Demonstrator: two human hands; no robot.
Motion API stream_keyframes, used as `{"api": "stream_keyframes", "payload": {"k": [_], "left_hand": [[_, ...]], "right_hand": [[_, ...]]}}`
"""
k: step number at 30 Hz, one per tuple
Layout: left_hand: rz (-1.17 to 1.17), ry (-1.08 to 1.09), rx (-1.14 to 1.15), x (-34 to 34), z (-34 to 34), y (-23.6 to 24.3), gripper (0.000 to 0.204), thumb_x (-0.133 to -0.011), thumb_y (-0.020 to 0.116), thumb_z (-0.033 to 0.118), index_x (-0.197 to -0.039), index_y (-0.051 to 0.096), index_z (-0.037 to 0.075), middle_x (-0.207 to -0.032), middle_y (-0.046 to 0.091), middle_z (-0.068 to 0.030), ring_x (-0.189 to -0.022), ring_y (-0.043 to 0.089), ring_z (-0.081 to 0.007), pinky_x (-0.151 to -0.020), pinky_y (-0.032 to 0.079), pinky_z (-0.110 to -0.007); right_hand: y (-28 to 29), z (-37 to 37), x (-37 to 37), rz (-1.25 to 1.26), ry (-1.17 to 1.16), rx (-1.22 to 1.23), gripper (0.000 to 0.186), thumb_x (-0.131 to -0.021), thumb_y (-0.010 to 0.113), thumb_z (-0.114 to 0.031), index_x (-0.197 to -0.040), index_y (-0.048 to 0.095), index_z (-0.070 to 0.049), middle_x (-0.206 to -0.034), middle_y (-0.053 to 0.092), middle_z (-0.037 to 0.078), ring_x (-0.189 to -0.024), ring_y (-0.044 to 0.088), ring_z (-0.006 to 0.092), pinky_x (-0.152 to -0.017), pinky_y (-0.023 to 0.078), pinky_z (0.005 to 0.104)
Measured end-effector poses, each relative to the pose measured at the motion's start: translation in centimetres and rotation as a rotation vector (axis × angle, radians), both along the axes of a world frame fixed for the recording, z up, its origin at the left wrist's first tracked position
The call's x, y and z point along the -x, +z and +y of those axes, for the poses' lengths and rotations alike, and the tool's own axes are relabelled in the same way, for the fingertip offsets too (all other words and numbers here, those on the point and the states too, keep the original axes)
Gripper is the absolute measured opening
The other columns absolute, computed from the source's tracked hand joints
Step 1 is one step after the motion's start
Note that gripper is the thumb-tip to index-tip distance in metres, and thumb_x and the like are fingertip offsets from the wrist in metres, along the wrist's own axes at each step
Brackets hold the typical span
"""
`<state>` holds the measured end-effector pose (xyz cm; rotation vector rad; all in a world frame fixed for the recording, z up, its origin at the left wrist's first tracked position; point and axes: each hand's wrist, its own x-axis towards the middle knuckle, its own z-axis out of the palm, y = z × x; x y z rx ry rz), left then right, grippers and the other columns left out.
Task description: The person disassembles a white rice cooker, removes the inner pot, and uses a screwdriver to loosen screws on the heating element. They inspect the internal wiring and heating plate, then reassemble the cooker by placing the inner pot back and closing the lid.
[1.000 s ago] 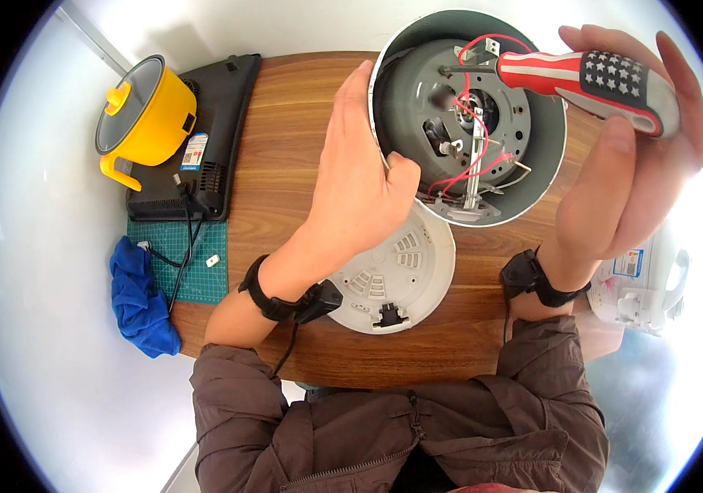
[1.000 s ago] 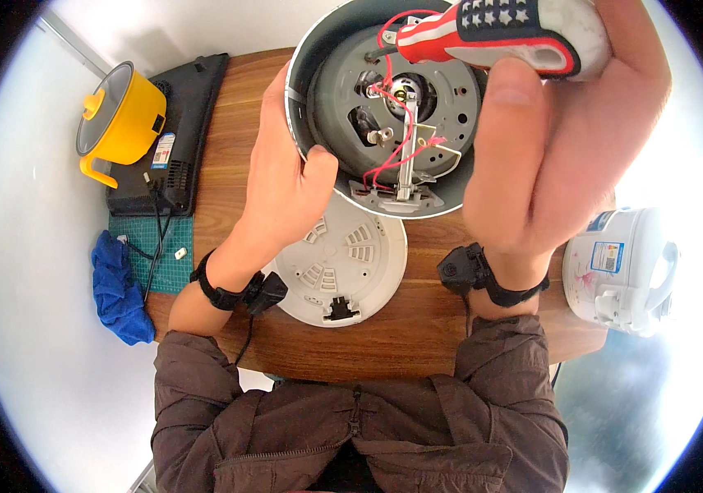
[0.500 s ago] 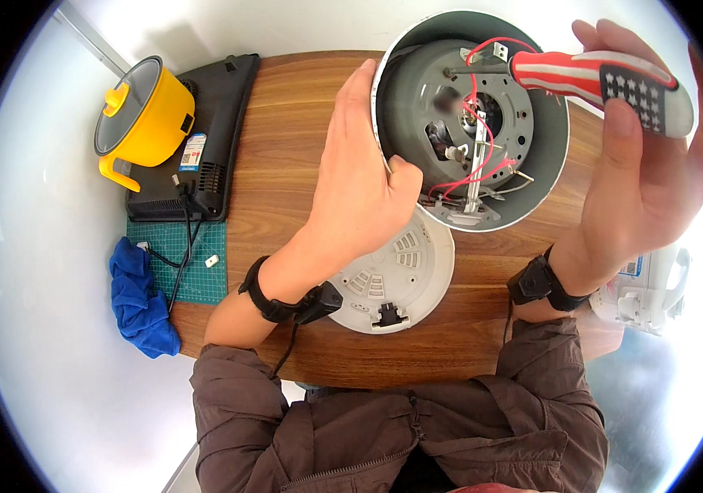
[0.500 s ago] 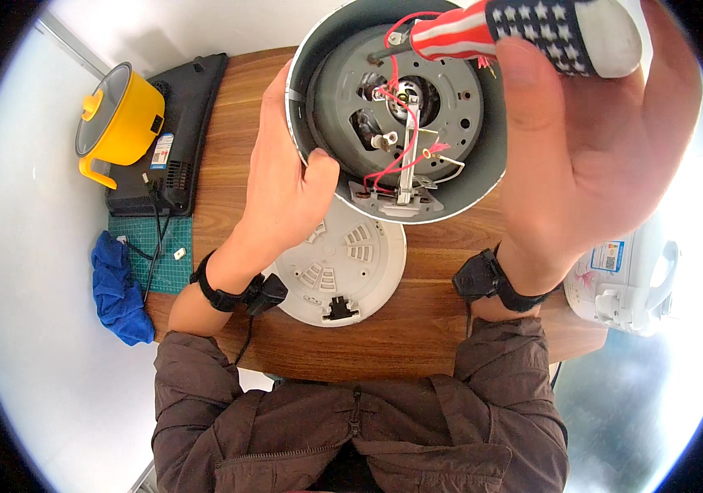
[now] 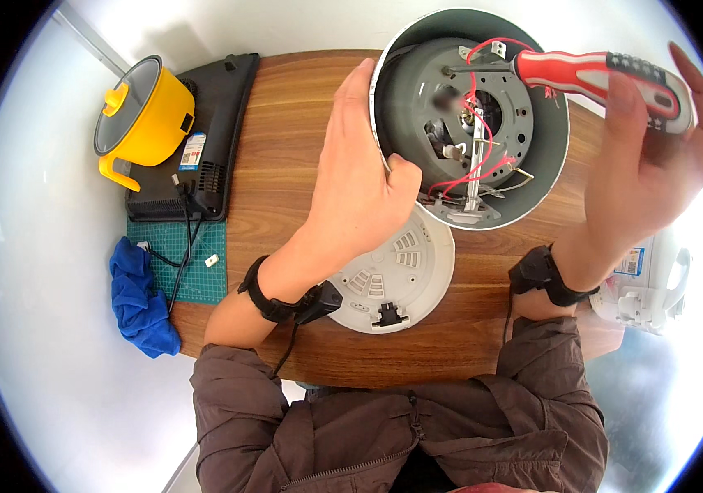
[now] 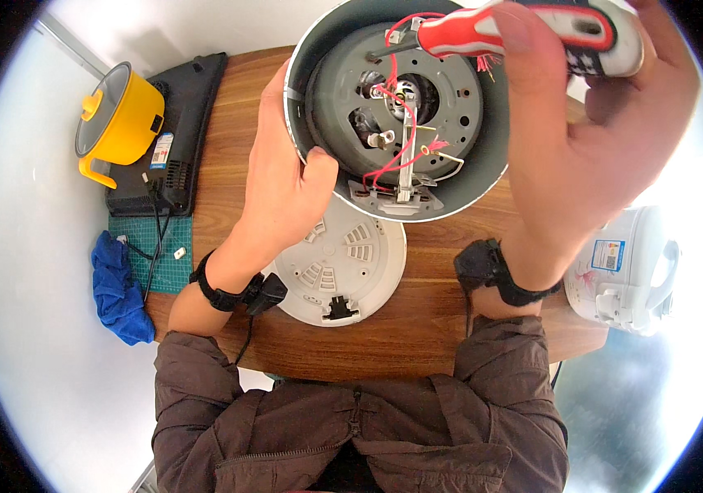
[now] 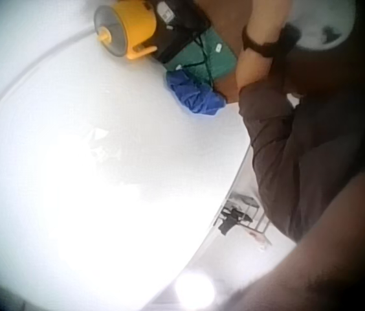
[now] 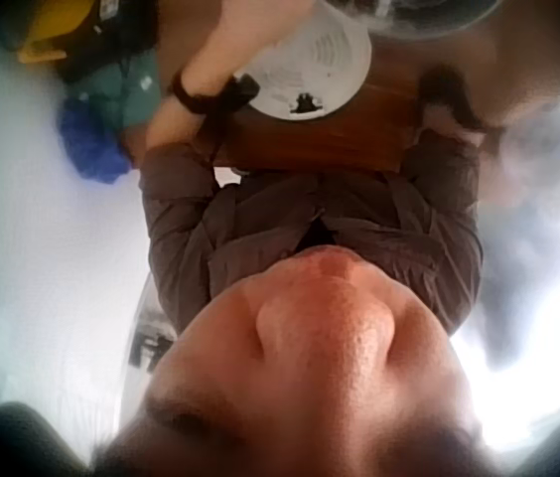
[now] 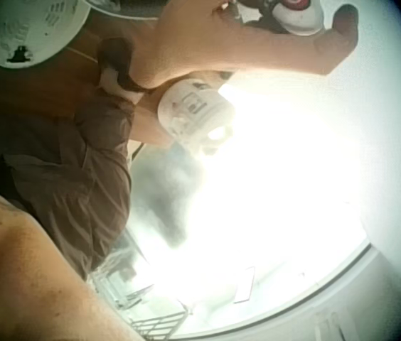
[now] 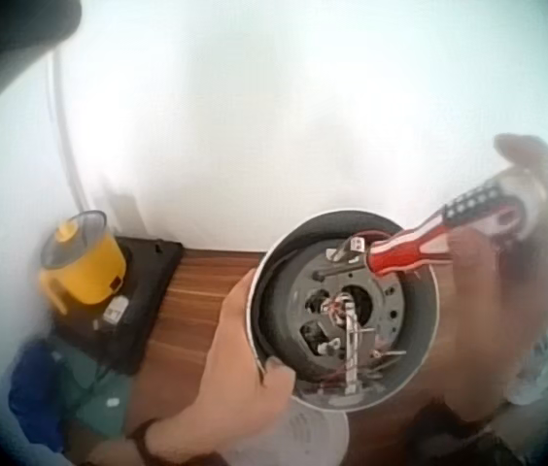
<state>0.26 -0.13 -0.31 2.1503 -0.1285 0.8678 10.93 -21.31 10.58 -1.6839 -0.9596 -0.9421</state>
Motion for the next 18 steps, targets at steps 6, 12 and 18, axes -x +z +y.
{"api": "stream_keyframes", "payload": {"k": [6, 12, 18], "left_hand": [[-0.014, 0.005, -0.021, 0.0, 0.1, -0.2, 0.073, -0.083, 0.047, 0.005, -0.153, 0.031, -0.008, -0.152, 0.041, -0.0252, -0.137, 0.049, -0.0373, -0.115, 0.039, -0.043], [0.021, -0.017, 0.006, 0.1, 0.1, 0.2, 0.075, -0.081, 0.048, 0.003, -0.152, 0.029, -0.01, -0.151, 0.04, -0.0283, -0.138, 0.046, -0.0415, -0.117, 0.036, -0.046], [-0.015, -0.019, 0.005, 0.0, -0.1, 0.2, 0.074, -0.082, 0.047, 0.003, -0.154, 0.031, -0.008, -0.152, 0.041, -0.0244, -0.139, 0.047, -0.0363, -0.117, 0.037, -0.043]], "right_hand": [[1.8, -0.2, 0.8, -0.104, 0.15, 0.216, 0.054, -0.104, 0.059, -0.024, -0.141, 0.045, 0.012, -0.116, 0.072, 0.02, -0.102, 0.07, 0.0199, -0.098, 0.051, 0.0282], [0.2, -0.7, 1.1, 0.058, -0.325, 0.179, 0.046, -0.106, 0.057, -0.04, -0.132, 0.063, -0.003, -0.098, 0.07, 0.006, -0.079, 0.063, 0.0075, -0.068, 0.048, 0.0205], [0.9, -1.3, 0.7, -0.094, -0.088, 0.197, 0.053, -0.104, 0.056, -0.04, -0.13, 0.059, 0.006, -0.114, 0.069, 0.013, -0.094, 0.063, 0.0106, -0.084, 0.048, 0.0232]]}}
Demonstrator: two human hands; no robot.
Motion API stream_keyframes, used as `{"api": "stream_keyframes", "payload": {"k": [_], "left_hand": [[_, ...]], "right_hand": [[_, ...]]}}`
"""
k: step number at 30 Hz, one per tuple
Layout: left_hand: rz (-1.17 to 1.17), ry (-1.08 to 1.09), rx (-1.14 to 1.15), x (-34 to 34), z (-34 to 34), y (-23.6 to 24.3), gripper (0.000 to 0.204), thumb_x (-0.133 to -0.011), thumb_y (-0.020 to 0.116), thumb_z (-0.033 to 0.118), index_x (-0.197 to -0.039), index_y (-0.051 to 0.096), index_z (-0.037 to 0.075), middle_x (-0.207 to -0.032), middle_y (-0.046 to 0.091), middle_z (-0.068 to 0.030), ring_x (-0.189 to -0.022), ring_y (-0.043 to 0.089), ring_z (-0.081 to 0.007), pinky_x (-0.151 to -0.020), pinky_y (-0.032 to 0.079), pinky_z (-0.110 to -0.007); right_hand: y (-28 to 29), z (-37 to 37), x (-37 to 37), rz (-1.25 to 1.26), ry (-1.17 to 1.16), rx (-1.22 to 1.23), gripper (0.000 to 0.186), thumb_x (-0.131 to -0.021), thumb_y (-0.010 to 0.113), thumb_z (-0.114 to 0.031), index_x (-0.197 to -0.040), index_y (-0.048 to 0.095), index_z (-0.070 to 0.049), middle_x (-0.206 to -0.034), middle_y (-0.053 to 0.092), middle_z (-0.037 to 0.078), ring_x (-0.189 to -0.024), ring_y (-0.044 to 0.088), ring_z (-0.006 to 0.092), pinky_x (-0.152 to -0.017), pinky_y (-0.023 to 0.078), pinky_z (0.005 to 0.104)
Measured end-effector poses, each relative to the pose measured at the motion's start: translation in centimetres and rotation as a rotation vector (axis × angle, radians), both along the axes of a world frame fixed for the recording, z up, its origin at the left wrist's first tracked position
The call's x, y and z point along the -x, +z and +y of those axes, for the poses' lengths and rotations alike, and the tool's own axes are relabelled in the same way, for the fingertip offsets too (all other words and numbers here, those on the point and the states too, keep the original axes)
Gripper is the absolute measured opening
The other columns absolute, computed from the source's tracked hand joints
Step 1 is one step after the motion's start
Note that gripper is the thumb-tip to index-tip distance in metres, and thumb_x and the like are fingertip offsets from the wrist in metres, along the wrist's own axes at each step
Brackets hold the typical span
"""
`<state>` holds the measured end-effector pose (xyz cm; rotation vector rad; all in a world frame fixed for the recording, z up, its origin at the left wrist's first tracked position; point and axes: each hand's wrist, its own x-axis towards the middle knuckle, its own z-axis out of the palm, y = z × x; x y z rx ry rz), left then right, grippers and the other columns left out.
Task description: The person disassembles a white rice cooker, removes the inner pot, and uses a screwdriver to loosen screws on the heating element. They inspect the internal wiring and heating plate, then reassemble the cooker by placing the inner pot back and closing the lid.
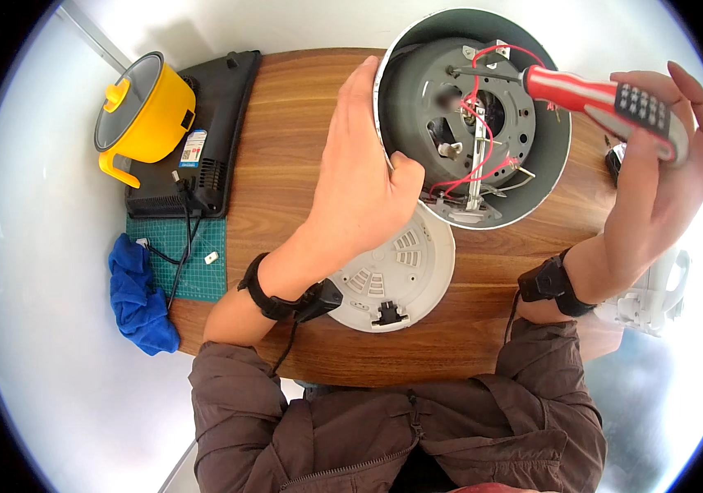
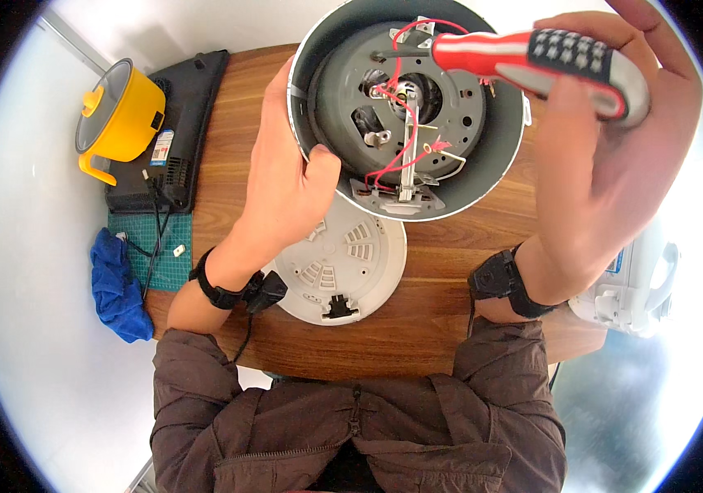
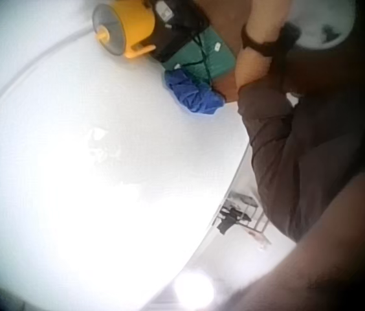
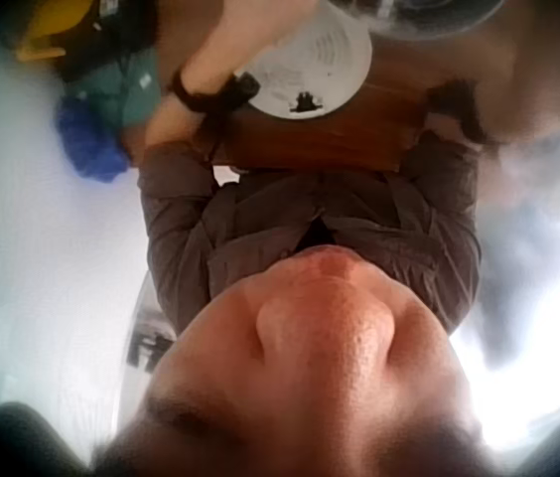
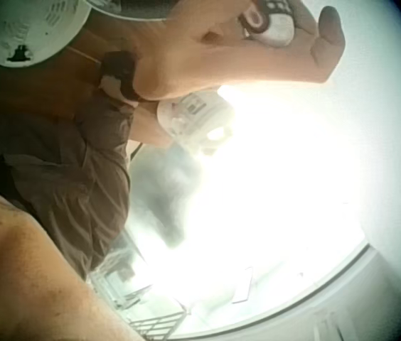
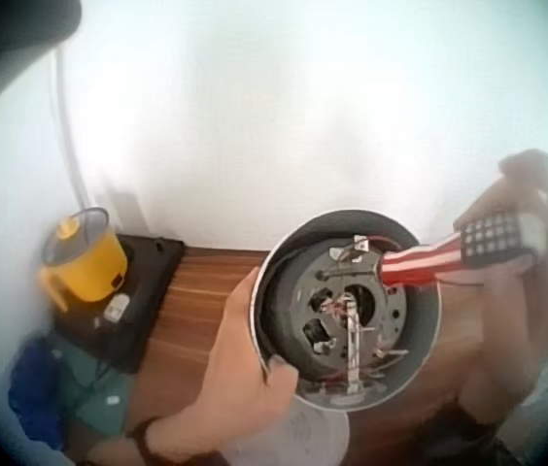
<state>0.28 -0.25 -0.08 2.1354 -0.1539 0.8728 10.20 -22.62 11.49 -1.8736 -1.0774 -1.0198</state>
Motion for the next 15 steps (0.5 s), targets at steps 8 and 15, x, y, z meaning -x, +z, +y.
{"api": "stream_keyframes", "payload": {"k": [8, 15], "left_hand": [[0.037, -0.026, 0.036, -0.1, 0.6, -0.2, 0.077, -0.08, 0.05, 0.003, -0.151, 0.026, -0.012, -0.147, 0.039, -0.0331, -0.138, 0.041, -0.0487, -0.119, 0.032, -0.052], [0.016, -0.038, 0.03, -0.1, 0.3, -0.1, 0.078, -0.079, 0.05, 0.003, -0.151, 0.025, -0.012, -0.148, 0.038, -0.0342, -0.138, 0.04, -0.0493, -0.119, 0.032, -0.052]], "right_hand": [[-0.3, -0.5, 0.4, 0.297, -0.244, -0.015, 0.053, -0.102, 0.065, -0.044, -0.136, 0.059, -0.005, -0.106, 0.069, 0.007, -0.079, 0.063, 0.0078, -0.065, 0.045, 0.0181], [0.3, -1.8, -0.3, 0.133, -0.023, 0.054, 0.044, -0.103, 0.06, -0.022, -0.139, 0.054, 0.002, -0.104, 0.071, 0.01, -0.08, 0.063, 0.0076, -0.068, 0.049, 0.0193]]}}
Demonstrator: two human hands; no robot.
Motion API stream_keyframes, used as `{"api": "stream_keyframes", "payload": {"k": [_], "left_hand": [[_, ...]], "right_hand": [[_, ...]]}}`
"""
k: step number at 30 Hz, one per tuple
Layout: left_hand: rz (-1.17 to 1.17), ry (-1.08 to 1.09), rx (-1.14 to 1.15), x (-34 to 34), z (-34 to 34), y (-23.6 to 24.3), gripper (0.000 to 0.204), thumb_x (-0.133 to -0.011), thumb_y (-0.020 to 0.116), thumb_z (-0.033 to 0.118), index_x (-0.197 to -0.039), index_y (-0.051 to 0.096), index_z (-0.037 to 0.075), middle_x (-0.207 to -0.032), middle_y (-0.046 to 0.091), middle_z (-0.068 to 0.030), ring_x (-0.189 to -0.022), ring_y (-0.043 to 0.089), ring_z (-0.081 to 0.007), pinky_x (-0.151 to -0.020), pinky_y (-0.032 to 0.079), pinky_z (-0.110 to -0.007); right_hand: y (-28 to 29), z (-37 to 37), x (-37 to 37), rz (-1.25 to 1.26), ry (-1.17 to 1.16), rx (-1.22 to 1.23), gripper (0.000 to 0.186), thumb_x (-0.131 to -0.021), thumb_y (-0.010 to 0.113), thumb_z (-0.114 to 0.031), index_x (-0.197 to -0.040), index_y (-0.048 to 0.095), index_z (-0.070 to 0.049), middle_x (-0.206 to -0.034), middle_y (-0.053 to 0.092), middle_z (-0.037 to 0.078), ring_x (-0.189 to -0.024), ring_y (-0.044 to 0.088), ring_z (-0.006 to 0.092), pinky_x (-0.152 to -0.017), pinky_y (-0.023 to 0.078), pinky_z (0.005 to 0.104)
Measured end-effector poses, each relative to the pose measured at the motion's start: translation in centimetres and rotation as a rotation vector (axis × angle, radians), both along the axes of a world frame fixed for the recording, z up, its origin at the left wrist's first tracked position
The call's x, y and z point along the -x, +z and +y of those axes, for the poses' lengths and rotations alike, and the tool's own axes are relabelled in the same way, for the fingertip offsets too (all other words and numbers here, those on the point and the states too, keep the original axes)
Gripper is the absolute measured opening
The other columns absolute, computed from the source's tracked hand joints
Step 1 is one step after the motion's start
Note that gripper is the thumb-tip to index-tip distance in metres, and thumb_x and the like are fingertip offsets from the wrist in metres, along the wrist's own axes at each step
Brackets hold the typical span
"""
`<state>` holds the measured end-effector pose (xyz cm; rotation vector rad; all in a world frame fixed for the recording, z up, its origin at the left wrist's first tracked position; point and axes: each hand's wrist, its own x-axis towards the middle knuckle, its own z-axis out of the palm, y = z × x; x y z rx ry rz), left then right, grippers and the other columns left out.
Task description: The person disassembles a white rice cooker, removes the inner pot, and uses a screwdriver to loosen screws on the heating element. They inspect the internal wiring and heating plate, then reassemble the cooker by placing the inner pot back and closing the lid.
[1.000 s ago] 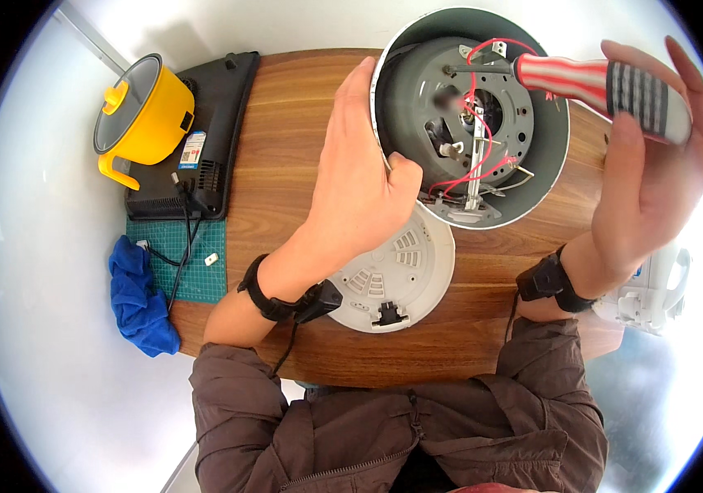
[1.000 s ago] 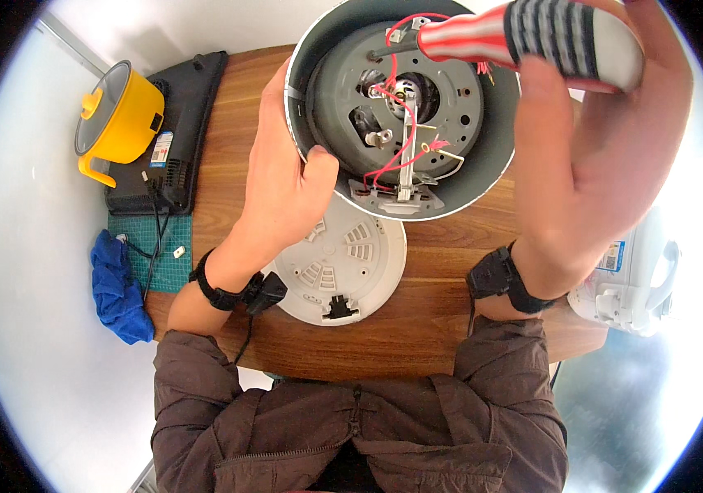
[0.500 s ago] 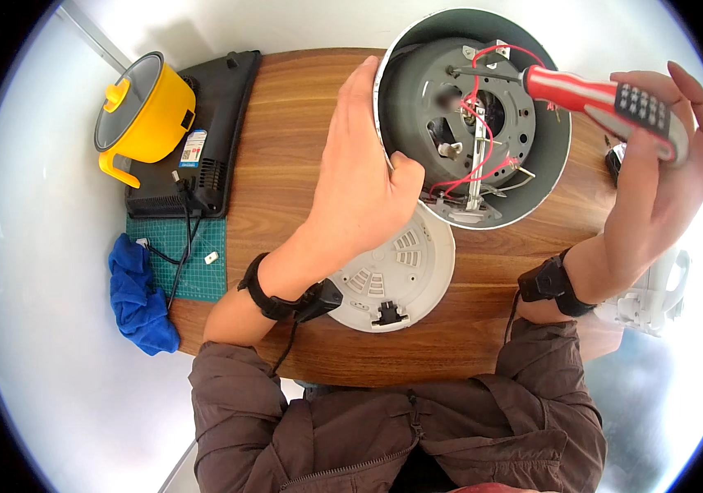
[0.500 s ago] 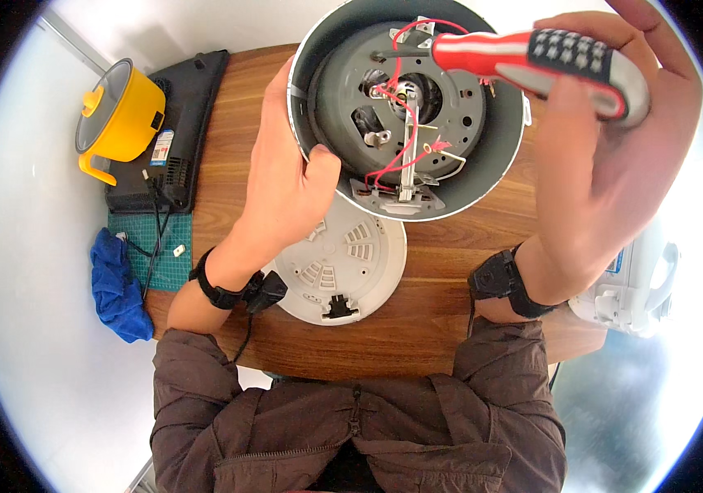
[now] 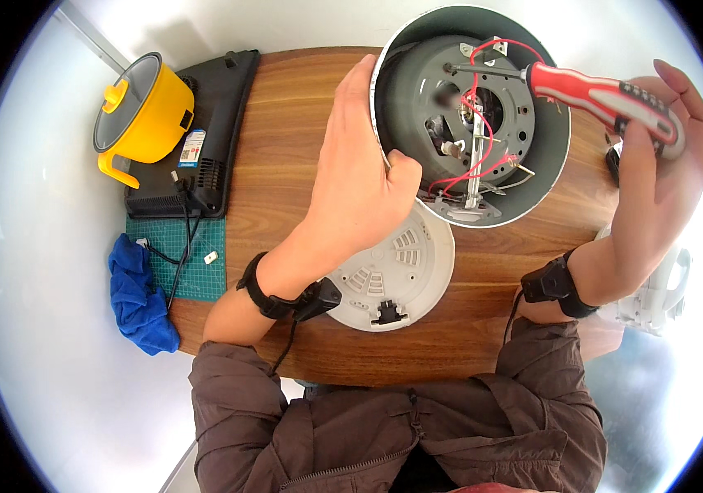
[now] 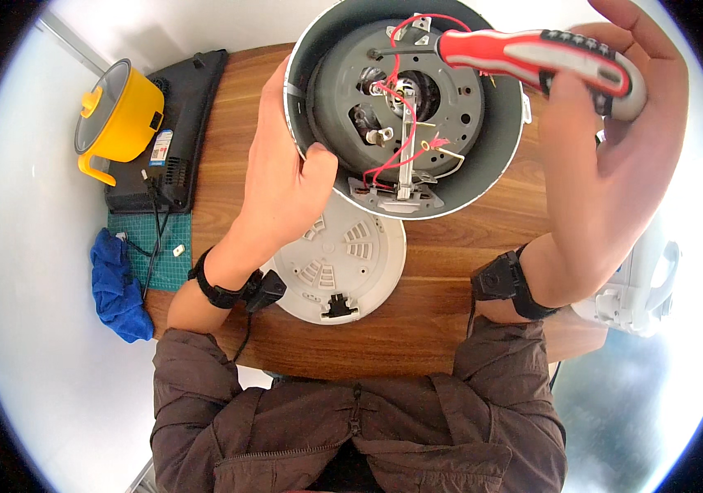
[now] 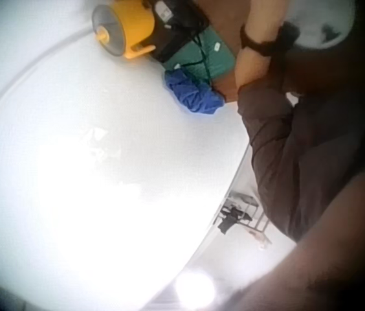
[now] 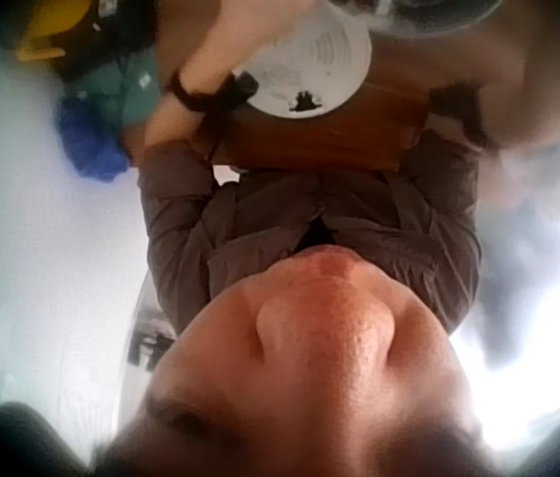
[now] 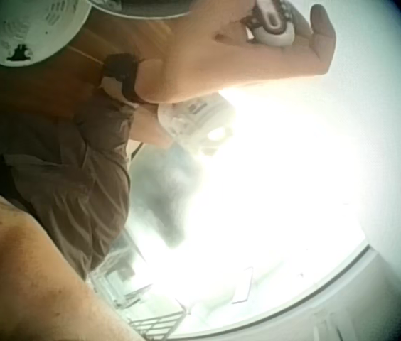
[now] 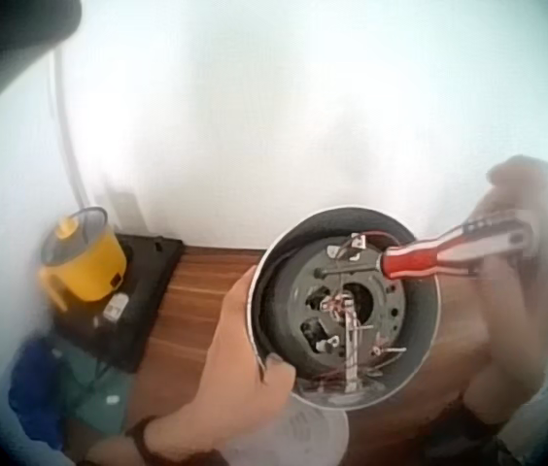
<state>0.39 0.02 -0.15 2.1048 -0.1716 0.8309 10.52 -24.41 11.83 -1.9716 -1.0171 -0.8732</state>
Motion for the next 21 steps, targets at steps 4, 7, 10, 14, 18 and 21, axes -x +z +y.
{"api": "stream_keyframes", "payload": {"k": [4, 7, 10, 14, 18, 21], "left_hand": [[0.011, 0.014, -0.001, 0.0, 0.2, -0.2, 0.079, -0.078, 0.05, 0.003, -0.151, 0.025, -0.013, -0.148, 0.038, -0.0344, -0.138, 0.04, -0.0495, -0.119, 0.032, -0.052], [0.014, 0.044, -0.01, 0.1, 0.2, -0.2, 0.074, -0.082, 0.048, 0.004, -0.152, 0.03, -0.01, -0.151, 0.039, -0.0275, -0.138, 0.045, -0.0407, -0.117, 0.035, -0.046], [-0.002, 0.039, 0.01, 0.1, -0.1, 0.0, 0.072, -0.083, 0.046, 0.004, -0.153, 0.033, -0.008, -0.153, 0.04, -0.024, -0.138, 0.047, -0.0364, -0.117, 0.037, -0.042], [-0.01, 0.032, 0.024, 0.2, -0.4, 0.2, 0.072, -0.083, 0.046, 0.003, -0.153, 0.033, -0.008, -0.153, 0.04, -0.0244, -0.138, 0.047, -0.0363, -0.117, 0.036, -0.042], [-0.022, 0.018, -0.011, 0.1, 0.1, -0.1, 0.074, -0.081, 0.049, 0.004, -0.151, 0.029, -0.01, -0.149, 0.039, -0.0307, -0.137, 0.043, -0.0452, -0.118, 0.034, -0.049], [-0.007, 0.031, -0.006, 0.2, 0.1, -0.2, 0.071, -0.085, 0.048, 0.006, -0.153, 0.033, -0.008, -0.153, 0.04, -0.0247, -0.14, 0.046, -0.0375, -0.117, 0.036, -0.044]], "right_hand": [[0.0, 1.4, 0.8, -0.098, 0.04, 0.027, 0.043, -0.104, 0.06, -0.024, -0.139, 0.055, 0.001, -0.107, 0.071, 0.01, -0.079, 0.062, 0.0084, -0.067, 0.049, 0.0205], [-0.1, 1.1, 0.9, 0.151, -0.207, 0.006, 0.042, -0.104, 0.061, -0.027, -0.136, 0.058, 0.0, -0.112, 0.07, 0.01, -0.077, 0.061, 0.0084, -0.065, 0.048, 0.0212], [-0.1, 0.8, 0.4, 0.14, -0.251, -0.017, 0.041, -0.102, 0.066, -0.028, -0.131, 0.062, 0.001, -0.117, 0.068, 0.01, -0.078, 0.063, 0.0096, -0.066, 0.05, 0.0214], [-0.1, -0.7, 0.1, -0.048, 0.041, 0.046, 0.039, -0.099, 0.069, -0.025, -0.129, 0.063, 0.001, -0.127, 0.066, 0.014, -0.095, 0.066, 0.0126, -0.077, 0.052, 0.0215], [0.1, 0.6, 0.1, -0.199, 0.067, 0.064, 0.041, -0.101, 0.067, -0.029, -0.131, 0.063, -0.001, -0.125, 0.067, 0.013, -0.096, 0.066, 0.0126, -0.078, 0.051, 0.0211], [-0.3, 0.5, 0.1, 0.065, -0.219, 0.016, 0.04, -0.103, 0.065, -0.031, -0.131, 0.063, -0.003, -0.124, 0.067, 0.014, -0.092, 0.067, 0.0128, -0.074, 0.051, 0.0206]]}}
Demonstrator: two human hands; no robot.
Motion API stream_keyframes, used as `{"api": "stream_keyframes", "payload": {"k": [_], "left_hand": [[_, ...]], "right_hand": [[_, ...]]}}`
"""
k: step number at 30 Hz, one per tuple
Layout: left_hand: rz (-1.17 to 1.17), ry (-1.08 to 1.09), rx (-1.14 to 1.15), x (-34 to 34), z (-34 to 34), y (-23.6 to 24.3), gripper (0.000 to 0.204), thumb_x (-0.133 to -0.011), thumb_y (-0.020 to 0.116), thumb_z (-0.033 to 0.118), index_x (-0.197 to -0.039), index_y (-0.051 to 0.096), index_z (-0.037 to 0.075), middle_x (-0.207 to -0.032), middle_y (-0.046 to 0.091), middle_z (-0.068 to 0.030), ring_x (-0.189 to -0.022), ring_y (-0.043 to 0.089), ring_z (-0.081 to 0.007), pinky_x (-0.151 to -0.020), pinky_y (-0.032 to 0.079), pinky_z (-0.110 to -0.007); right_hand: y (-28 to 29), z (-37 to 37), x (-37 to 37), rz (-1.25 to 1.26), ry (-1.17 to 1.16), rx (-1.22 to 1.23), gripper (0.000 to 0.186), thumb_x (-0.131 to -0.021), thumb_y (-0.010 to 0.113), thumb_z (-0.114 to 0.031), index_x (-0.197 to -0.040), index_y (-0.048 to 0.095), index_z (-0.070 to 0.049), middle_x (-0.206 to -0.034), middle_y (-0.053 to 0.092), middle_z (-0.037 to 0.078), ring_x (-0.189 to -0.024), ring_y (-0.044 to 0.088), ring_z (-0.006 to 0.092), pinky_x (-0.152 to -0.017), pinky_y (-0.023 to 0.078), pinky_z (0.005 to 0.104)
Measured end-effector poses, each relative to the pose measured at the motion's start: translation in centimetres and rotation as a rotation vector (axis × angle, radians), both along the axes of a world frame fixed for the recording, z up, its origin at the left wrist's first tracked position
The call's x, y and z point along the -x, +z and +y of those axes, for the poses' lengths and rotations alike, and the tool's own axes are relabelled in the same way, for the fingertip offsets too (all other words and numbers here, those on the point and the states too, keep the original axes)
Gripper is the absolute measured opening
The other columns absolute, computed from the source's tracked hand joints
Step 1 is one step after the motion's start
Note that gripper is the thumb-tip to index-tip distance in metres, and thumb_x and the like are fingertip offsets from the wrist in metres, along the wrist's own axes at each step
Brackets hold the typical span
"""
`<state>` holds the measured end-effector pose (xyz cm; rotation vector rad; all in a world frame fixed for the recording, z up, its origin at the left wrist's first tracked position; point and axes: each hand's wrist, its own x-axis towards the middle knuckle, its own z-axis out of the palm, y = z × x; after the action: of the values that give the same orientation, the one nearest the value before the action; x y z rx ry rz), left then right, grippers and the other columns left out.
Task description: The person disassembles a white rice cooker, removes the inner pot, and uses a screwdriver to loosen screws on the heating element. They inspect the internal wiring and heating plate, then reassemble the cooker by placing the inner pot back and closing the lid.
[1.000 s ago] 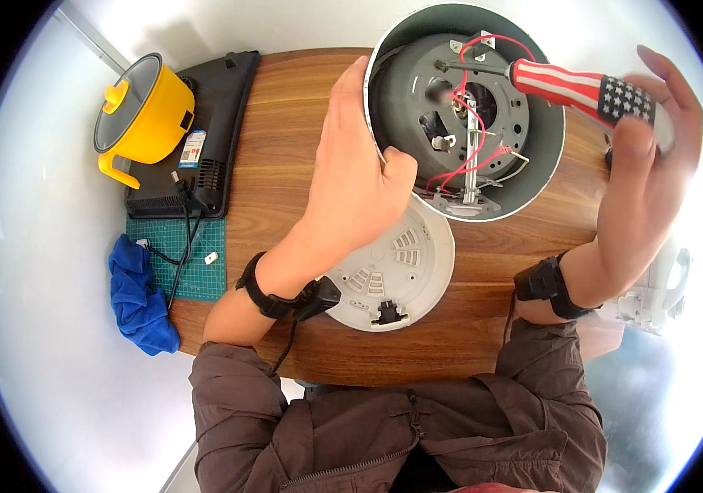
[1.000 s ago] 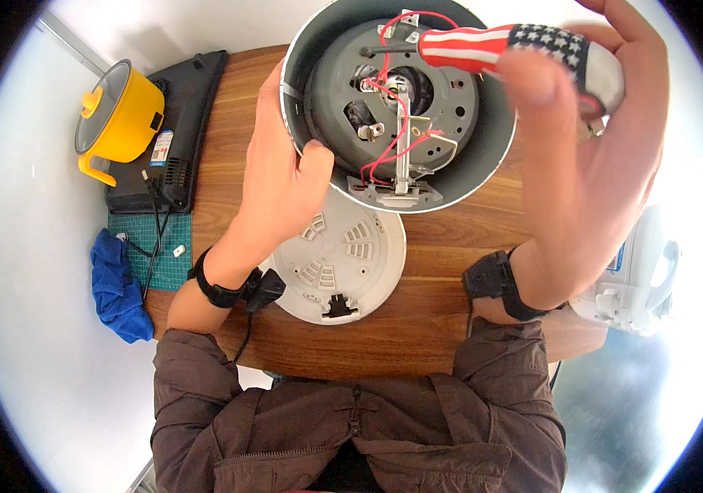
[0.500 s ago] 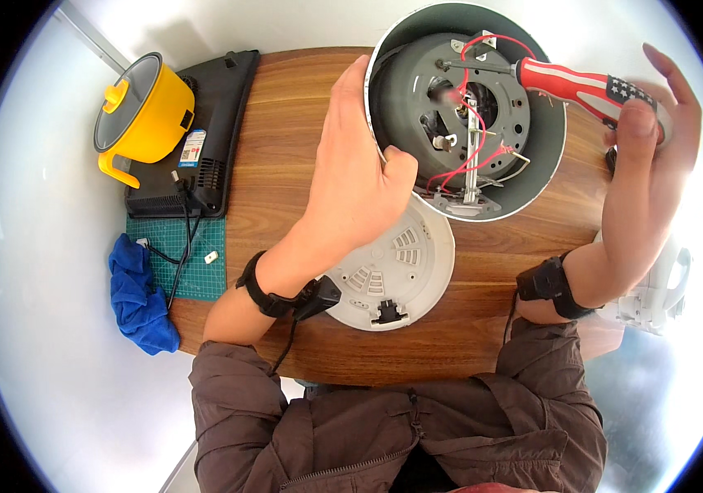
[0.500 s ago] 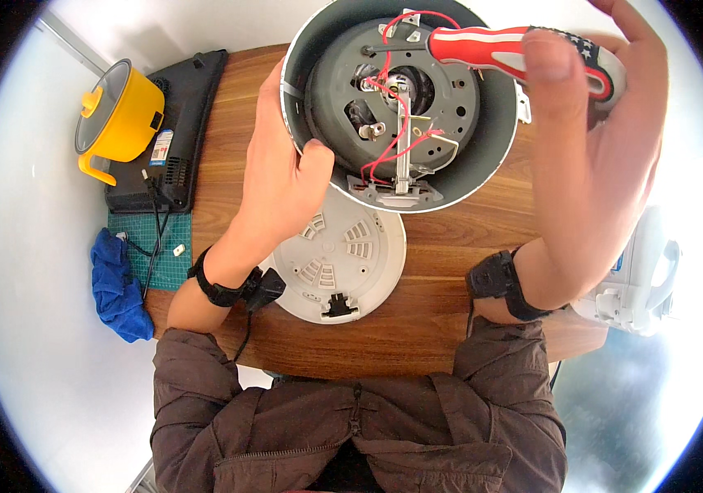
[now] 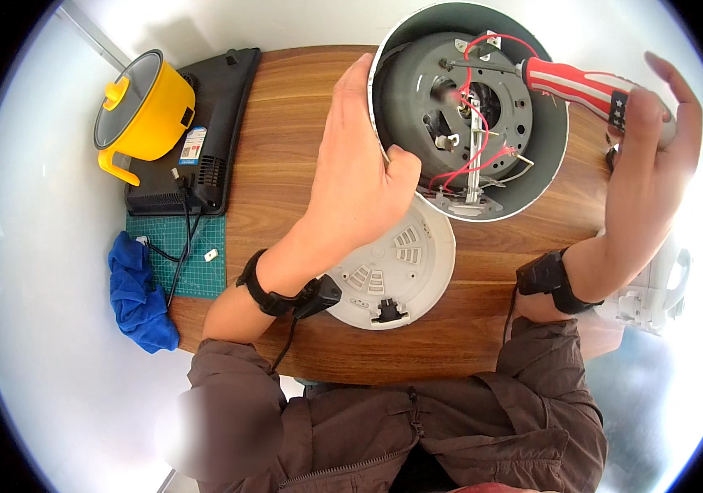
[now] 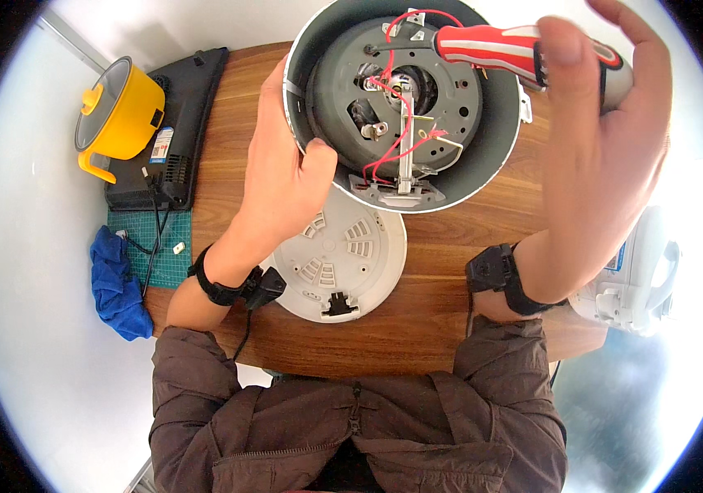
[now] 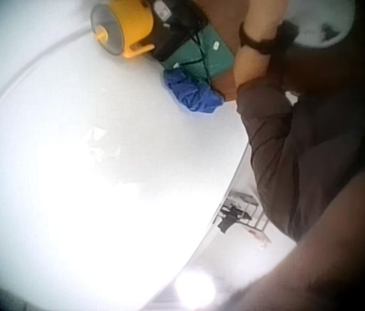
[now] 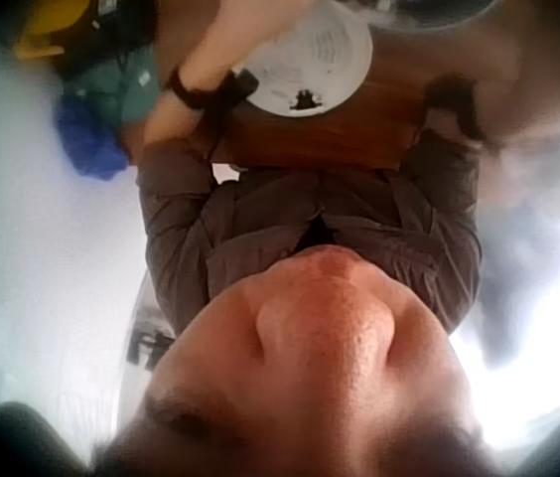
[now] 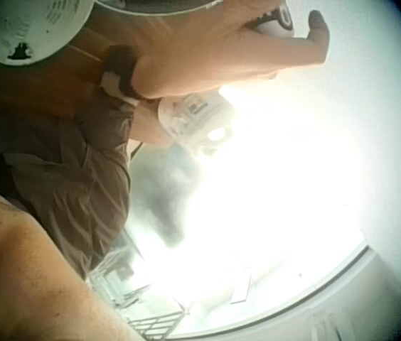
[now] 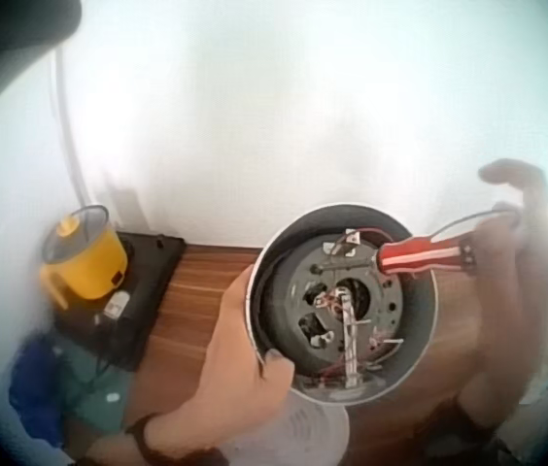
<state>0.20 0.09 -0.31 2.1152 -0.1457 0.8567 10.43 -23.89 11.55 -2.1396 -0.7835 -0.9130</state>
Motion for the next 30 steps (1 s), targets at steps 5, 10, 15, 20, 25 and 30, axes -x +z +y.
{"api": "stream_keyframes", "payload": {"k": [5, 10, 15, 20, 25, 30], "left_hand": [[0.018, 0.018, 0.002, 0.1, -0.4, 0.1, 0.07, -0.086, 0.048, 0.008, -0.153, 0.033, -0.008, -0.153, 0.04, -0.0248, -0.14, 0.044, -0.0378, -0.118, 0.035, -0.044], [-0.007, -0.019, -0.02, 0.0, -0.2, 0.2, 0.076, -0.081, 0.049, 0.004, -0.152, 0.027, -0.011, -0.15, 0.038, -0.0319, -0.139, 0.041, -0.0464, -0.118, 0.033, -0.05], [0.017, -0.014, -0.005, 0.1, -0.2, 0.3, 0.075, -0.081, 0.049, 0.003, -0.152, 0.027, -0.011, -0.15, 0.038, -0.0318, -0.138, 0.042, -0.0463, -0.118, 0.034, -0.05], [0.02, 0.005, 0.005, 0.1, -0.2, 0.2, 0.07, -0.086, 0.048, 0.007, -0.154, 0.034, -0.005, -0.154, 0.039, -0.0242, -0.139, 0.046, -0.0384, -0.116, 0.037, -0.044], [0.002, -0.017, -0.003, -0.1, -0.1, 0.3, 0.074, -0.082, 0.049, 0.005, -0.151, 0.028, -0.011, -0.149, 0.039, -0.0315, -0.137, 0.044, -0.0463, -0.116, 0.036, -0.05], [0.018, -0.023, 0.011, -0.1, 0.0, 0.2, 0.076, -0.08, 0.05, 0.004, -0.15, 0.025, -0.014, -0.147, 0.038, -0.0352, -0.135, 0.043, -0.0504, -0.116, 0.036, -0.052]], "right_hand": [[0.2, -0.8, -0.2, -0.001, 0.175, -0.025, 0.046, -0.098, 0.066, -0.017, -0.136, 0.053, 0.006, -0.126, 0.065, 0.016, -0.095, 0.068, 0.0155, -0.083, 0.053, 0.0243], [0.2, 0.3, 0.4, -0.057, 0.476, -0.058, 0.058, -0.092, 0.066, -0.01, -0.141, 0.044, 0.01, -0.126, 0.065, 0.019, -0.111, 0.064, 0.0201, -0.101, 0.049, 0.0315], [-0.5, 1.0, 1.0, -0.069, 0.417, -0.121, 0.051, -0.092, 0.065, -0.005, -0.138, 0.048, 0.008, -0.123, 0.068, 0.019, -0.111, 0.064, 0.0194, -0.099, 0.05, 0.029], [-0.7, 0.2, 0.2, 0.043, 0.276, -0.217, 0.042, -0.094, 0.063, 0.002, -0.134, 0.053, 0.006, -0.121, 0.07, 0.017, -0.109, 0.067, 0.0187, -0.096, 0.052, 0.0265], [-0.5, 1.0, 0.5, -0.037, 0.167, -0.269, 0.04, -0.09, 0.062, 0.001, -0.13, 0.058, 0.005, -0.12, 0.071, 0.017, -0.11, 0.069, 0.0212, -0.096, 0.054, 0.028], [-0.3, 0.7, 0.5, -0.118, 0.05, -0.202, 0.04, -0.087, 0.062, -0.002, -0.127, 0.061, 0.005, -0.118, 0.071, 0.019, -0.109, 0.07, 0.0231, -0.098, 0.055, 0.03]]}}
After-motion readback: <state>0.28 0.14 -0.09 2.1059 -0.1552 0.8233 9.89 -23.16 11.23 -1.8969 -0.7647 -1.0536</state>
